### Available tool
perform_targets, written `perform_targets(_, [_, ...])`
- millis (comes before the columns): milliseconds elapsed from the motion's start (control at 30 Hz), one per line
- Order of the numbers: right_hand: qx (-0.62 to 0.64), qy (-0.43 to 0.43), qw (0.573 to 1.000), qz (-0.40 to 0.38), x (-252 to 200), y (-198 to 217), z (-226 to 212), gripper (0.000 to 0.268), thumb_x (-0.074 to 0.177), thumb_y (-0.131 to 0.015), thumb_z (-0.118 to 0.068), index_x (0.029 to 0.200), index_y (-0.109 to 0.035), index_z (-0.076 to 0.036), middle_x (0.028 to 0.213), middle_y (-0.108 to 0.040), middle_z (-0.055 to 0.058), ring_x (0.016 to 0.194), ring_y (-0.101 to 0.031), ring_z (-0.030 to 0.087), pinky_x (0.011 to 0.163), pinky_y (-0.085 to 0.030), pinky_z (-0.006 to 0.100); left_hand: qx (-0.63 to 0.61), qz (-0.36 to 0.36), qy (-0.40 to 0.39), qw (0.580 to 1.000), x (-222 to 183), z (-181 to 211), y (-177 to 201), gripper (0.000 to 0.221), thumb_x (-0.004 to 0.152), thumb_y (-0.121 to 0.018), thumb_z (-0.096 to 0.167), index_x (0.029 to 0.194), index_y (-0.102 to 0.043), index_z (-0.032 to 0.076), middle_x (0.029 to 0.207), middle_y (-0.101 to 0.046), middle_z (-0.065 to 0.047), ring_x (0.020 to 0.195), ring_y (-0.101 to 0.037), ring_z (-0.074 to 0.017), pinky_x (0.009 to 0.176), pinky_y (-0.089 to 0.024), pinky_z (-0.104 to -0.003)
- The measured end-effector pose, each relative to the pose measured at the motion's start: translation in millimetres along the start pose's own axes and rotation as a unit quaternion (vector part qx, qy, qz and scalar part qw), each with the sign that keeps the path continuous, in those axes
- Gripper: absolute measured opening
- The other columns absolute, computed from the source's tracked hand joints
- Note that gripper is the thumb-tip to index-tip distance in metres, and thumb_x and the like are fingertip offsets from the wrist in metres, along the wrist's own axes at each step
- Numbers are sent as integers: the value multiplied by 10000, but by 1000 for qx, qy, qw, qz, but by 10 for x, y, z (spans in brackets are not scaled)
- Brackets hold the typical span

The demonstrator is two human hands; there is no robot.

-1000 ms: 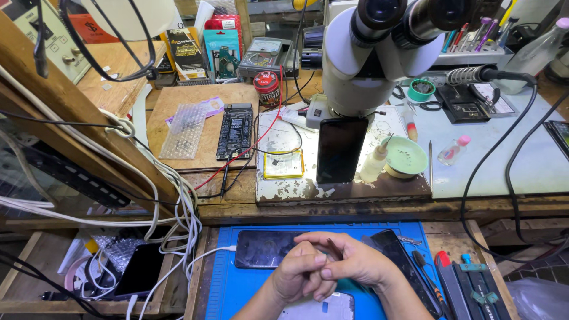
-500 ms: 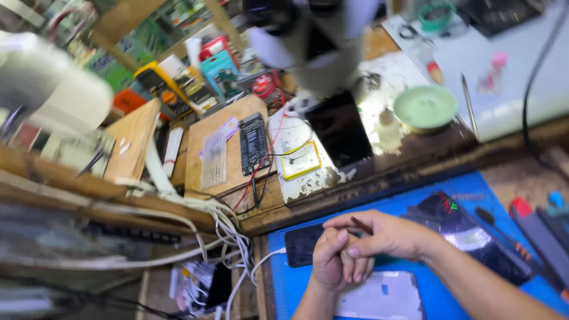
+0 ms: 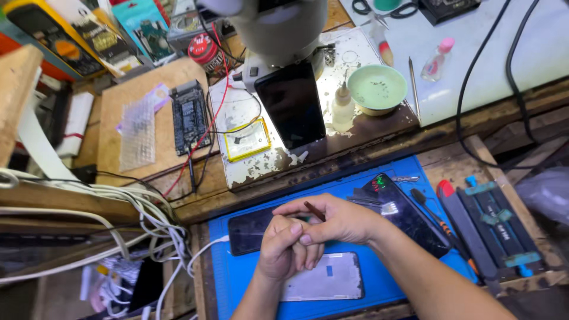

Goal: The person disassembles a smartphone on a blue mat, using a screwdriver to remove screws and a prying tool to separate the back cover. They handle the phone's internal components, including the battery and camera module, and place removed screws into a small bowl.

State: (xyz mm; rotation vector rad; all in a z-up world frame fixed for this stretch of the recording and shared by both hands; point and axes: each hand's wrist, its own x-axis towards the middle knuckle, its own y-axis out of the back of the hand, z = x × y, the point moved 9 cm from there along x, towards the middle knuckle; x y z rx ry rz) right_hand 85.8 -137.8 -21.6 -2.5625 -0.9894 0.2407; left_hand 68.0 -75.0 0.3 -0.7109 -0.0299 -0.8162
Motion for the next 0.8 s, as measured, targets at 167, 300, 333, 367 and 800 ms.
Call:
perform_targets(167, [59, -9, 998, 8, 43, -16, 60, 784, 792, -844, -205, 1463, -530, 53, 1307, -669, 120, 1173, -639, 181, 1045, -513, 348, -11, -1, 12, 1000, -21, 5, 53, 624, 1070, -480, 273, 504, -533, 15, 542, -555, -156, 538, -559, -243, 592, -470, -350])
perform_targets(300, [57, -16, 998, 29, 87, -14, 123, 853, 762, -883, -240, 1461, -522, 87, 1327, -665, 163, 1226, -637, 222, 1104, -479, 353, -21, -5, 40, 999, -64, 5, 138, 617, 1057, -497, 271, 510, -580, -3, 545, -579, -162, 565, -585, -244, 621, -478, -345])
perform_targets(333, [60, -11, 998, 32, 97, -22, 130, 865, 760, -891, -252, 1463, -520, 89, 1324, -664, 166, 1229, -637, 229, 1112, -480, 360, -11, -5, 41, 999, -75, 7, 163, 617, 1054, -502, 275, 509, -588, -2, 540, -582, -161, 565, -591, -241, 623, -481, -342])
perform_targets(367, [64, -9, 997, 33, 100, -38, 143, 878, 758, -899, -264, 1465, -519, 91, 1321, -663, 169, 1233, -637, 236, 1120, -480, 367, -2, -1, 41, 999, -89, 7, 185, 617, 1051, -506, 278, 508, -595, -1, 536, -585, -160, 565, -597, -239, 624, -484, -339])
perform_targets(800, [39, 2, 998, 44, 108, -72, 175, 899, 779, -922, -322, 1480, -524, 77, 1412, -625, 236, 1301, -622, 303, 1174, -468, 436, 34, -14, 37, 999, -142, 16, 237, 626, 1035, -515, 301, 505, -647, -6, 516, -607, -134, 548, -621, -208, 611, -502, -319])
